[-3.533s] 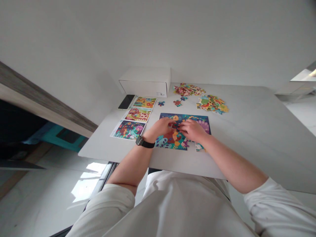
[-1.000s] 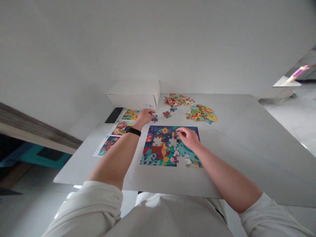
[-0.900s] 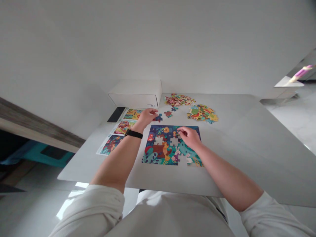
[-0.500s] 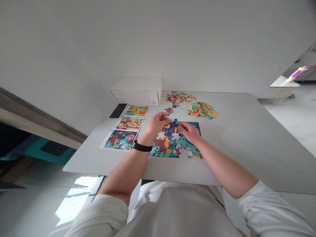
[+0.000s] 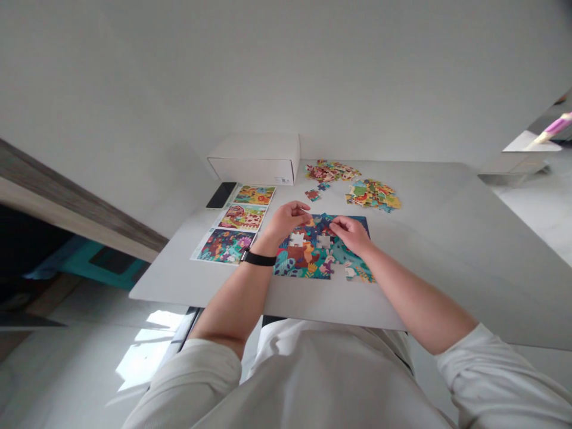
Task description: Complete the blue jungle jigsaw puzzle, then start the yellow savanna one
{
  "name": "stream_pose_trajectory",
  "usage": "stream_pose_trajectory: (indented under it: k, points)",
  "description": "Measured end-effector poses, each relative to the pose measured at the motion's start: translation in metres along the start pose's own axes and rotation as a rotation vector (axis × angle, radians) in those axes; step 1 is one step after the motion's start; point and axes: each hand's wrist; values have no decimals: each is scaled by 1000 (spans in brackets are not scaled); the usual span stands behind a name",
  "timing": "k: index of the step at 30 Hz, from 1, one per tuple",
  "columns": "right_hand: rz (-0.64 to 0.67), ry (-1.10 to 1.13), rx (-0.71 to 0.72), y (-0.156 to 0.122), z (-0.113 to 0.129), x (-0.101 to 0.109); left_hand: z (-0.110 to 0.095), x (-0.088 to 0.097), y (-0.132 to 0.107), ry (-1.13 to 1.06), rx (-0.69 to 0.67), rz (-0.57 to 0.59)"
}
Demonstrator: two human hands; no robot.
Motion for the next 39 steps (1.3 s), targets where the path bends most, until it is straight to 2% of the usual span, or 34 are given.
stream_pose_trajectory:
  k: [6,12,19,26,31,35,39]
  points:
    - [13,8,18,1,-3,0,-1,19,5,90,-29,-91]
    - [3,-11,18,1,-4,-1,3,21,4,215,-80,-40]
    - [13,28,9,1,-5,0,0,11,1,350,-35,32]
    - [8,-6,9,1,-3,0,-5,-3,-6,315,-46,231]
    - [37,-9,26,-1,1,2,-3,-5,-7,292,-55,200]
    - [95,-93,38,-5,6,4,-2,-6,-5,259,-47,150]
    - [37,-55,41,-6,8,6,-3,-6,-4,252,-54,156]
Point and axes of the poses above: each hand's wrist, its own y-axis towards the middle knuckle, its own x-axis out of the back of the hand, z = x × y, and after that the axes turned 14 degrees about -x, right-handed
